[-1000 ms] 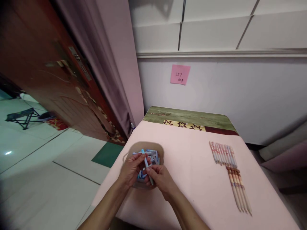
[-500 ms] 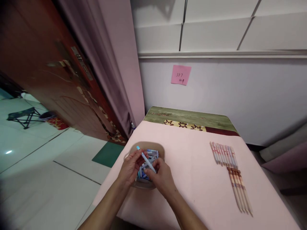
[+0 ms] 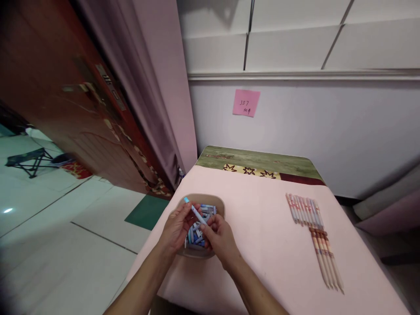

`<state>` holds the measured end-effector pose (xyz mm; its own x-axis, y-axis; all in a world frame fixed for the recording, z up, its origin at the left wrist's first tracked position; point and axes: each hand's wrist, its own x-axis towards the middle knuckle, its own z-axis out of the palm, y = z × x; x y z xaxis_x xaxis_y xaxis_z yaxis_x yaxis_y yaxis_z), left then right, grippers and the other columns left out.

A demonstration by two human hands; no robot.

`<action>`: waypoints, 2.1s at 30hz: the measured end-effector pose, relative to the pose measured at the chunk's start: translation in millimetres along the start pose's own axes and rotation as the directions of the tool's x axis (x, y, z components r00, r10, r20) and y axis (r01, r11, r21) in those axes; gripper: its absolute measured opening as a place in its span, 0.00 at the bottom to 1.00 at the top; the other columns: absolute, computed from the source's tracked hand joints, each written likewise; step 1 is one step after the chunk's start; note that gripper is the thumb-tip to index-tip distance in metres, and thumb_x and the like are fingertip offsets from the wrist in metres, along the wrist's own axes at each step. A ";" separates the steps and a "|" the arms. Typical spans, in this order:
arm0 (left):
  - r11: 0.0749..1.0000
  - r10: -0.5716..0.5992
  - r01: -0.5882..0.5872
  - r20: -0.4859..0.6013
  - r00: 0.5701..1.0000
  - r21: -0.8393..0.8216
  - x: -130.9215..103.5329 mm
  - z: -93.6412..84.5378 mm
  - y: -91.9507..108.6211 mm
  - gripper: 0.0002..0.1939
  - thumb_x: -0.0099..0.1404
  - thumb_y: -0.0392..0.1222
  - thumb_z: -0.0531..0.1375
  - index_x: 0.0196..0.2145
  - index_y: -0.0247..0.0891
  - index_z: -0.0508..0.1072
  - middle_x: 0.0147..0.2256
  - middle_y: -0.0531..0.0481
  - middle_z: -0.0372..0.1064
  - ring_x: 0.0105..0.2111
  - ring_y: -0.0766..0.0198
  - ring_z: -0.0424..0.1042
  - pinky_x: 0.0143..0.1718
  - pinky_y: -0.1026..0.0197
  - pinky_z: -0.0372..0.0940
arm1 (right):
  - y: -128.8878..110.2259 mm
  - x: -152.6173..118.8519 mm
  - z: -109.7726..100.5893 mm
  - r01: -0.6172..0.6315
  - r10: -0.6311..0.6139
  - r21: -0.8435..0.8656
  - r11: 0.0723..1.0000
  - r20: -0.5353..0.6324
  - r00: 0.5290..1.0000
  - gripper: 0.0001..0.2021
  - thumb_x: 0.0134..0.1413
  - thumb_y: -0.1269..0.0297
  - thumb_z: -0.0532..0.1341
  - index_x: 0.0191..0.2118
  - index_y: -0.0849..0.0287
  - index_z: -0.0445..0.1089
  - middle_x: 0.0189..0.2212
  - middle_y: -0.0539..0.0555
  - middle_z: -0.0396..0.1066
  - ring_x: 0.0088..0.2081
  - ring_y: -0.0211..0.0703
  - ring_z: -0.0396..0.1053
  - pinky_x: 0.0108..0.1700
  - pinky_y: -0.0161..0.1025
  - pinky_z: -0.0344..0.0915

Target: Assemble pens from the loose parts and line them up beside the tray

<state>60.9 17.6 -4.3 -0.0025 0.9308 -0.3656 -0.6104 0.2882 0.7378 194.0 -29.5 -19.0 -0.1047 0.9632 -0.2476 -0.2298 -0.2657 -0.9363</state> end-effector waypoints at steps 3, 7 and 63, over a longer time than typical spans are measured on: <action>0.999 -0.036 0.033 0.062 0.997 0.034 -3.3 -0.7 0.5 0.12 0.52 0.34 0.68 0.36 0.32 0.74 0.33 0.44 0.76 0.32 0.63 0.76 0.35 0.64 0.71 | 0.5 -0.5 -0.6 -0.012 0.013 0.013 1.000 -0.014 1.000 0.19 0.46 0.49 0.65 0.32 0.57 0.60 0.19 0.43 0.66 0.16 0.30 0.60 0.16 0.26 0.55; 0.997 -0.042 0.037 0.072 0.997 0.065 -4.4 -2.6 -0.8 0.14 0.50 0.30 0.68 0.36 0.31 0.74 0.33 0.43 0.77 0.33 0.64 0.76 0.37 0.65 0.70 | 0.0 -1.3 -2.2 -0.130 0.131 -0.029 0.991 0.060 0.990 0.24 0.53 0.40 0.55 0.31 0.60 0.66 0.16 0.46 0.65 0.13 0.31 0.58 0.13 0.27 0.52; -0.089 0.224 -0.266 0.279 0.934 0.960 4.1 -39.8 21.2 0.06 0.60 0.39 0.57 0.36 0.42 0.71 0.35 0.46 0.74 0.38 0.56 0.72 0.38 0.60 0.61 | -12.8 -3.9 -32.3 0.266 -0.302 -0.165 0.950 -0.260 0.917 0.16 0.54 0.47 0.59 0.35 0.56 0.62 0.21 0.48 0.66 0.24 0.40 0.66 0.28 0.37 0.67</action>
<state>16.5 18.5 -12.8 0.0819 0.9965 -0.0175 0.8153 -0.0569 0.5763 228.6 -28.5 -14.1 0.2251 0.9743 -0.0094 -0.0867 0.0104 -0.9962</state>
